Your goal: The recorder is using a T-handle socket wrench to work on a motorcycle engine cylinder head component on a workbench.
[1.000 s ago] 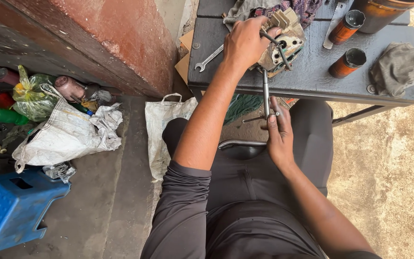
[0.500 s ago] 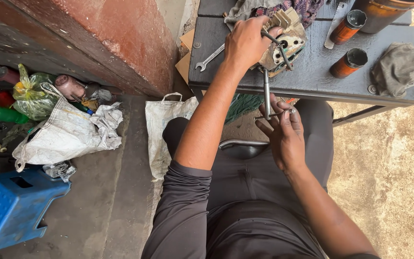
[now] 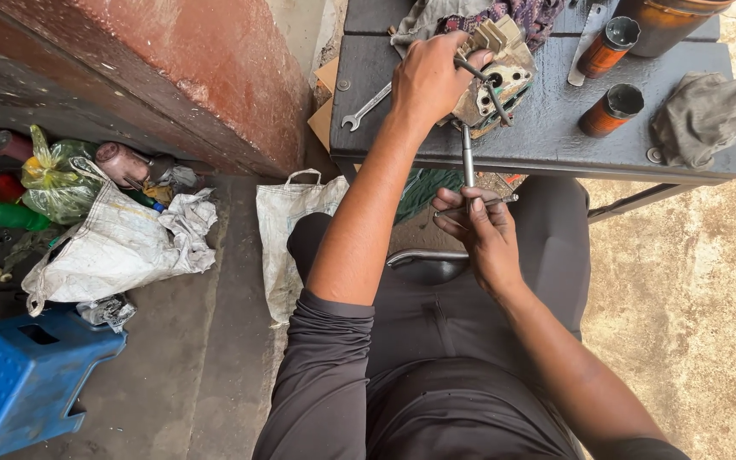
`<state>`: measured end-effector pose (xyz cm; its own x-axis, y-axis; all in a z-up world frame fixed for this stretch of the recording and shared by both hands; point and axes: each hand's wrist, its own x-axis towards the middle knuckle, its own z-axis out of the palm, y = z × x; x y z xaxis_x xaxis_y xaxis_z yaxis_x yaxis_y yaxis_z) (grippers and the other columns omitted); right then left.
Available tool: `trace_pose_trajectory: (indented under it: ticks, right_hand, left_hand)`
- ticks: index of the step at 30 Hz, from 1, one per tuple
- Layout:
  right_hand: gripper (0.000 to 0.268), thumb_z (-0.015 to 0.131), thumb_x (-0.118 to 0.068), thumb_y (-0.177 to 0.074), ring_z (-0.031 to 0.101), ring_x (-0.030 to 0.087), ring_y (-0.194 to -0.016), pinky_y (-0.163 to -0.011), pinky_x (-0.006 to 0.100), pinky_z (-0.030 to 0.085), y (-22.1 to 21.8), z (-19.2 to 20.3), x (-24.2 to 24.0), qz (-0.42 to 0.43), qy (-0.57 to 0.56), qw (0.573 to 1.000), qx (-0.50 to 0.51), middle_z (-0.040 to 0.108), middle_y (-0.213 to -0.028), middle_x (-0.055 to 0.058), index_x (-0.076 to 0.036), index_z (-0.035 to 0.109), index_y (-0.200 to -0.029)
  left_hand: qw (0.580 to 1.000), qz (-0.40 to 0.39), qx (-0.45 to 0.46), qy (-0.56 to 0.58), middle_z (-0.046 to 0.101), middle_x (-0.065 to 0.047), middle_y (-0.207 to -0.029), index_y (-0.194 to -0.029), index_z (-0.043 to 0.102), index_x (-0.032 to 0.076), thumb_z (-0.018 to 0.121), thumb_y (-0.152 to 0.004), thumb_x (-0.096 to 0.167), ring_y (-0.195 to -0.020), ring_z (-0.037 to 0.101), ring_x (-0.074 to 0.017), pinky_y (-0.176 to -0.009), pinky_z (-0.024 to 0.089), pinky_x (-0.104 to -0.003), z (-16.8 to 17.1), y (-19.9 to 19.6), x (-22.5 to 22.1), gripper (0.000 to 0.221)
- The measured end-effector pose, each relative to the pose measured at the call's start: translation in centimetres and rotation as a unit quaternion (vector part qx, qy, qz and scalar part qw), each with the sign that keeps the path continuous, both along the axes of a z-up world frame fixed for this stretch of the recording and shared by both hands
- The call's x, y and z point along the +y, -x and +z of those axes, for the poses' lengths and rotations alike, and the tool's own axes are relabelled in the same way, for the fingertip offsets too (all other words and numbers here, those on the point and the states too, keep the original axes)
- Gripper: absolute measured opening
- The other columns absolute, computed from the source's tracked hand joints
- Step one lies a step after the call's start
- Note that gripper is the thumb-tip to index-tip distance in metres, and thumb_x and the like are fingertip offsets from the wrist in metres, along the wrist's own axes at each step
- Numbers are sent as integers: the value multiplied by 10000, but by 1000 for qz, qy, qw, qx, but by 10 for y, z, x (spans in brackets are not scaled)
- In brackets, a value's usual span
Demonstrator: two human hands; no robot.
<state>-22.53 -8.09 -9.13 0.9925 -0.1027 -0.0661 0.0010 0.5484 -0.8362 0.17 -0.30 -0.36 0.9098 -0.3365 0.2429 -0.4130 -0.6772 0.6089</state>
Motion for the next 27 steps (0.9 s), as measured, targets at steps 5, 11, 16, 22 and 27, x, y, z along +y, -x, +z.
trace_pose_trajectory:
  ticks: [5, 11, 16, 22, 27]
  right_hand:
    - [269, 452, -285, -1103, 671, 306, -1197, -1010, 463, 551, -11, 2, 10, -51, 2, 998, 30, 695, -1261, 161, -122, 545, -1296]
    - [222, 452, -325, -1120, 649, 319, -1237, -1026, 475, 561, 3, 3, 4, 50, -460, 886, 32, 696, -1069, 78, -137, 570, -1125]
    - [218, 447, -363, -1047, 648, 307, -1182, -896, 521, 577, 3, 9, 6, -26, 52, 998, 18, 637, -1008, 17, -170, 544, -1021]
    - [458, 365, -498, -1088, 681, 320, -1204, -914, 491, 596, -11, 15, -11, 48, -76, 991, 95, 643, -965, 71, -164, 435, -783]
    - [520, 294, -538, -1100, 635, 336, -1159, -934, 518, 555, -21, 1, -2, 41, -263, 963, 48, 655, -1009, 70, -153, 426, -776]
  left_hand:
    - [1000, -4, -29, 9, 771, -73, -1061, -1190, 730, 136, 684, -903, 535, -1017, 704, -300, -865, 552, -478, -15, -9, -1, 494]
    - [999, 7, -33, -21, 704, -62, -1152, -1194, 724, 132, 681, -900, 551, -1095, 640, -299, -883, 532, -489, -13, -4, -2, 514]
    - [999, 8, -4, -42, 682, -52, -1149, -1227, 702, 145, 671, -886, 576, -1096, 632, -275, -862, 524, -489, -7, -2, -2, 550]
    - [999, 1, -12, -41, 686, -57, -1178, -1220, 716, 172, 671, -898, 555, -1133, 611, -304, -885, 500, -524, 1, 2, -1, 502]
    - [999, 0, -18, -41, 694, -84, -1182, -1227, 717, 156, 676, -909, 538, -1128, 611, -353, -901, 507, -525, 2, 3, 1, 498]
